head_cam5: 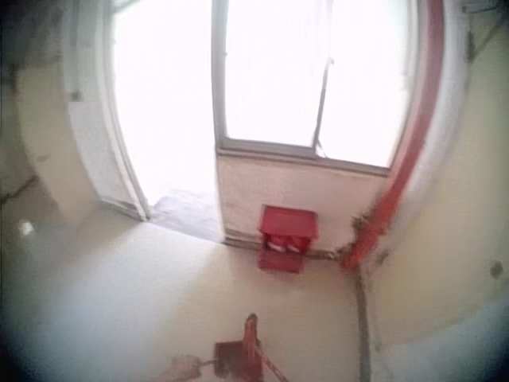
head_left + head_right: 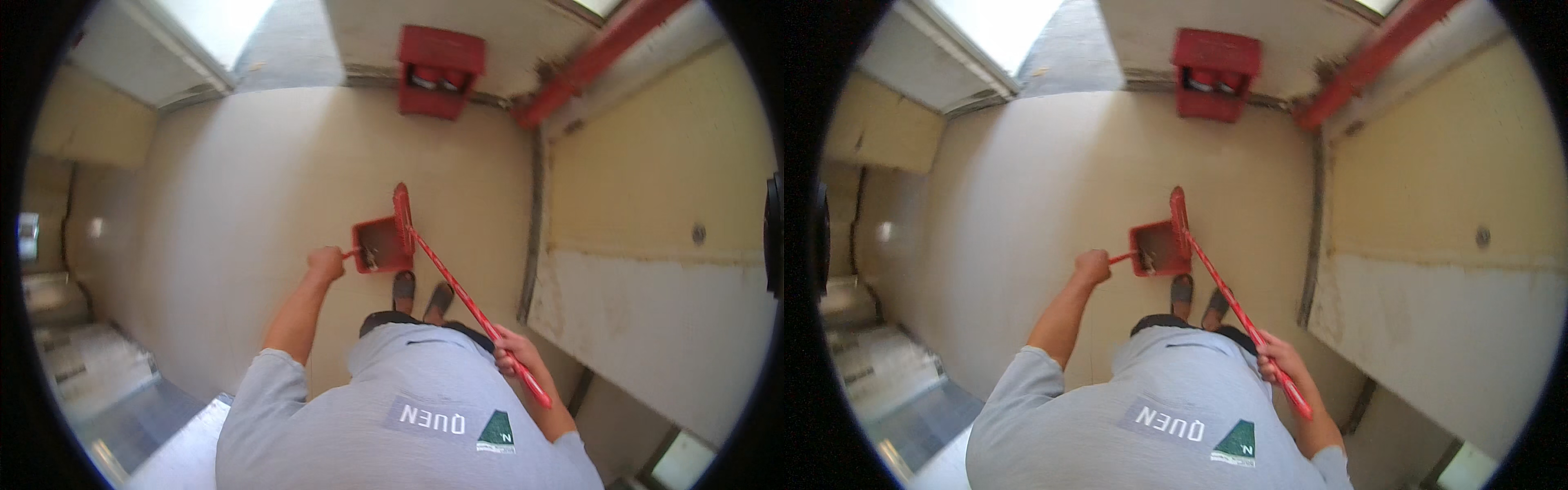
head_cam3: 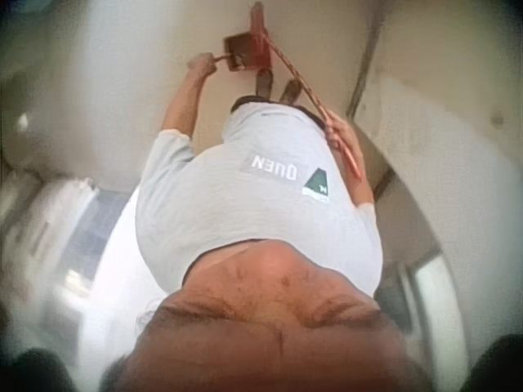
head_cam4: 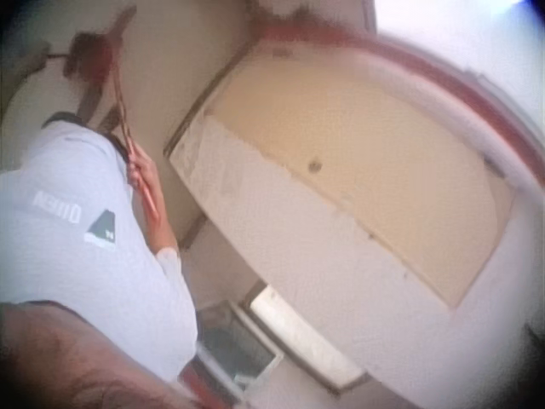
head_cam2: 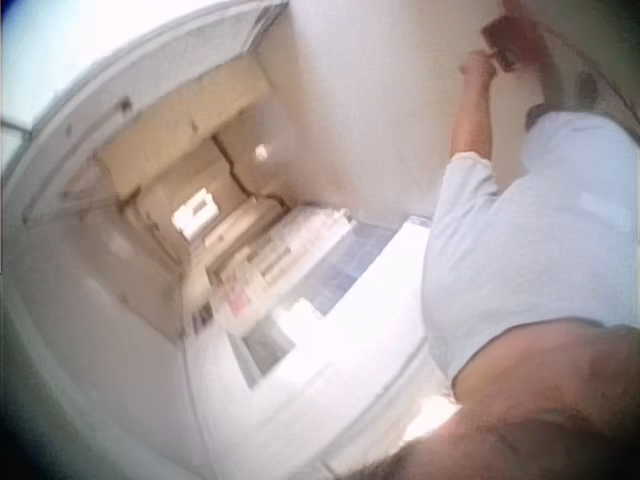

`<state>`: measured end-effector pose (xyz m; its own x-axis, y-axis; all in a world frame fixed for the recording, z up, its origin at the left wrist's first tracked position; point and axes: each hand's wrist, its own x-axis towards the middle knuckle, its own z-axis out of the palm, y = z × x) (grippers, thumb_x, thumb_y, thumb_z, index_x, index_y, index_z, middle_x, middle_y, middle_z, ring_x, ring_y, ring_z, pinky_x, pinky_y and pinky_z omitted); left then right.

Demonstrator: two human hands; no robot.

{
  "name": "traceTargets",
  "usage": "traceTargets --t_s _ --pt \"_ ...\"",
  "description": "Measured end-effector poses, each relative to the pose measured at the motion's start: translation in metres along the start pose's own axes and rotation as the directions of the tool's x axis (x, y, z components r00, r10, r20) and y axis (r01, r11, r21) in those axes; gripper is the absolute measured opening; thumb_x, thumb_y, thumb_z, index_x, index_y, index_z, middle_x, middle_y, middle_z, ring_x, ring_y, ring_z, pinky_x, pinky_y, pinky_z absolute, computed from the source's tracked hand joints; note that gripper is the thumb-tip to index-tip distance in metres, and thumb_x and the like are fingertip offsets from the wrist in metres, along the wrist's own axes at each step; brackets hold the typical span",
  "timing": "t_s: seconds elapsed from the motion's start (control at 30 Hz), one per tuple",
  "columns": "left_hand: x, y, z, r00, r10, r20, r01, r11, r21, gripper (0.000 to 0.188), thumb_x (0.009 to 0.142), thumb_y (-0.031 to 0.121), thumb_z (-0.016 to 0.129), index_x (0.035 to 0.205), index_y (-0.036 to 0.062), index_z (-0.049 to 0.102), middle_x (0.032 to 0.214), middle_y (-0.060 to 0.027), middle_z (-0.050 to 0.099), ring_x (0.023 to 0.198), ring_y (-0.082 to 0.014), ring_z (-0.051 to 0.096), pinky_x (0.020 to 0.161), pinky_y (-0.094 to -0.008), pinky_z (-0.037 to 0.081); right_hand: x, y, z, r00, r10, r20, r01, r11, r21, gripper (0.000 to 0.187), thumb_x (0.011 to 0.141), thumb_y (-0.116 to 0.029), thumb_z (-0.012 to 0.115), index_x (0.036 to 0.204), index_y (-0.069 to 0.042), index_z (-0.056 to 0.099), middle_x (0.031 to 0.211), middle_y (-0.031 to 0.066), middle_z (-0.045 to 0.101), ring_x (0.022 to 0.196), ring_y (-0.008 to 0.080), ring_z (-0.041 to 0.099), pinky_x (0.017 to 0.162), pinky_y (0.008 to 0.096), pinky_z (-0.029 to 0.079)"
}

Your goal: The person sweeps debris from a concrete floor into a dustpan and moves through hallway areas while continuing to sweep.

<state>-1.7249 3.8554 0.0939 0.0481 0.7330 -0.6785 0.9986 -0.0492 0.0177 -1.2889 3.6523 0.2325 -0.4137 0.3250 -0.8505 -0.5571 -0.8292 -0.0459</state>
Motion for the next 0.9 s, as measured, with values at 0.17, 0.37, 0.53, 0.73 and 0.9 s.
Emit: traceTargets --t_s 0.17,0.37,0.53,0.73,0.9 --pt "-0.005 -0.019 0.022 0.996 -0.089 0.016 0.09 0.992 -0.089 0.021 0.073 0.015 0.063 0.093 0.01 0.07 0.094 -0.0142 0.069 0.089 -0.0303 0.067 0.072 -0.0427 0.054 -0.004 -0.016 0.025 0.984 -0.155 -0.087 0.106 0.904 -0.413 0.063 0.083 -0.004 0.056 0.142 -0.01 0.035 0.06 0.0027 0.048 0.038 0.0097 0.04 0.034 0.0225 0.035" --pt "-0.088 -0.044 0.055 0.949 -0.305 0.078 0.314 0.898 -0.308 0.022 0.077 0.014 0.06 0.096 0.0091 0.07 0.101 -0.0141 0.069 0.094 -0.0306 0.067 0.076 -0.0425 0.054 0.025 -0.038 0.007 0.94 -0.341 0.001 0.21 0.577 -0.789 0.066 0.076 0.004 0.055 0.14 -0.007 0.04 0.059 0.0026 0.05 0.04 0.0113 0.046 0.036 0.0258 0.038" --pt "-0.152 -0.041 0.143 0.843 -0.506 0.182 0.524 0.695 -0.493 0.025 0.08 0.018 0.058 0.099 0.0064 0.069 0.104 -0.0178 0.067 0.097 -0.0333 0.065 0.081 -0.0428 0.052 0.048 -0.056 -0.017 0.917 -0.384 0.106 0.209 0.236 -0.949 0.062 0.073 0.004 0.052 0.134 -0.006 0.048 0.059 0.0019 0.051 0.044 0.0122 0.049 0.04 0.0265 0.039" --pt "-0.253 0.015 0.25 0.645 -0.676 0.357 0.648 0.235 -0.724 0.04 0.084 0.036 0.058 0.102 0.0011 0.068 0.107 -0.0243 0.064 0.101 -0.0378 0.062 0.082 -0.0451 0.05 0.089 -0.077 -0.119 0.883 -0.402 0.241 0.132 -0.281 -0.951 0.06 0.07 -0.012 0.057 0.129 -0.005 0.052 0.085 0.0227 0.065 0.079 0.0289 0.066 0.073 0.0399 0.051" --pt "-0.321 0.096 0.351 0.426 -0.741 0.519 0.613 -0.186 -0.768 0.048 0.082 0.043 0.061 0.089 -0.0031 0.07 0.088 -0.0261 0.067 0.087 -0.0388 0.066 0.071 -0.0452 0.051 0.053 -0.075 -0.134 0.91 -0.396 0.121 -0.027 -0.348 -0.937 0.06 0.071 -0.012 0.059 0.129 -0.001 0.048 0.081 0.0185 0.066 0.073 0.0258 0.066 0.066 0.0367 0.051"
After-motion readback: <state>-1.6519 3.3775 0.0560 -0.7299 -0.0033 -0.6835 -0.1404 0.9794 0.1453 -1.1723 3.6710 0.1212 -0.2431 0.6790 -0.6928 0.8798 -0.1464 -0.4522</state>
